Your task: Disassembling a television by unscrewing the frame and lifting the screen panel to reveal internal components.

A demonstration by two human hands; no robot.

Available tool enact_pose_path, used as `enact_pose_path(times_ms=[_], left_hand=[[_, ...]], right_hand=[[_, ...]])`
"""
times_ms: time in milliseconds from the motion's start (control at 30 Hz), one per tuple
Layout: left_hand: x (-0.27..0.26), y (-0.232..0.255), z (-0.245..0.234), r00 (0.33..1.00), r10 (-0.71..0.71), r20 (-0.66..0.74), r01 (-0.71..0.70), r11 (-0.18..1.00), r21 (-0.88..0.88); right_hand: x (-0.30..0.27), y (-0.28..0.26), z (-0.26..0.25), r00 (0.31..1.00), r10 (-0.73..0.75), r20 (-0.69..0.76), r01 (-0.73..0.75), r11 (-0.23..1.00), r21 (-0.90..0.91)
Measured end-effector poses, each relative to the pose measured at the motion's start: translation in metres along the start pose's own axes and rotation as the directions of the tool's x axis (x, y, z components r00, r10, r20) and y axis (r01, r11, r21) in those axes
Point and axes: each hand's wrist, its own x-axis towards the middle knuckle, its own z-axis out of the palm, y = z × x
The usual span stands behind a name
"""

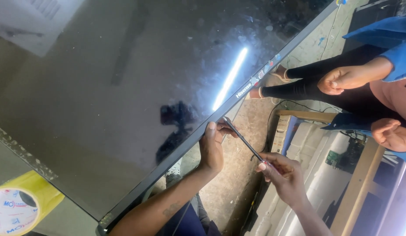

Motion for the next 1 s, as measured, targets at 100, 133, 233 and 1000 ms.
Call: enact_pose_path(times_ms=[100, 133, 233, 1000], left_hand=[[0.001, 0.000, -0.001, 1.000, -0.006, -0.001, 0.006, 1.000, -0.002], [0.001, 0.000, -0.001, 1.000, 0.011, 0.014, -0.011, 1.000, -0.005], [0.001, -0.001, -0.004, 0.998, 0.053, 0.045, -0.051, 0.998, -0.038], [0.079, -0.168, 0.153, 0.822, -0.514, 0.247, 0.505, 0.857, 0.103]], right_hand=[[0.001, 0.012, -0.004, 0.972, 0.199, 0.122, -0.225, 0.940, 0.258], [0.001, 0.014, -0.004, 0.967, 0.222, 0.123, -0.248, 0.929, 0.276], [-0.001, 0.008, -0.002, 0.964, 0.255, 0.074, -0.265, 0.942, 0.206], [-0.173, 0.127, -0.041, 0.636, 0.747, -0.192, -0.392, 0.528, 0.754]])
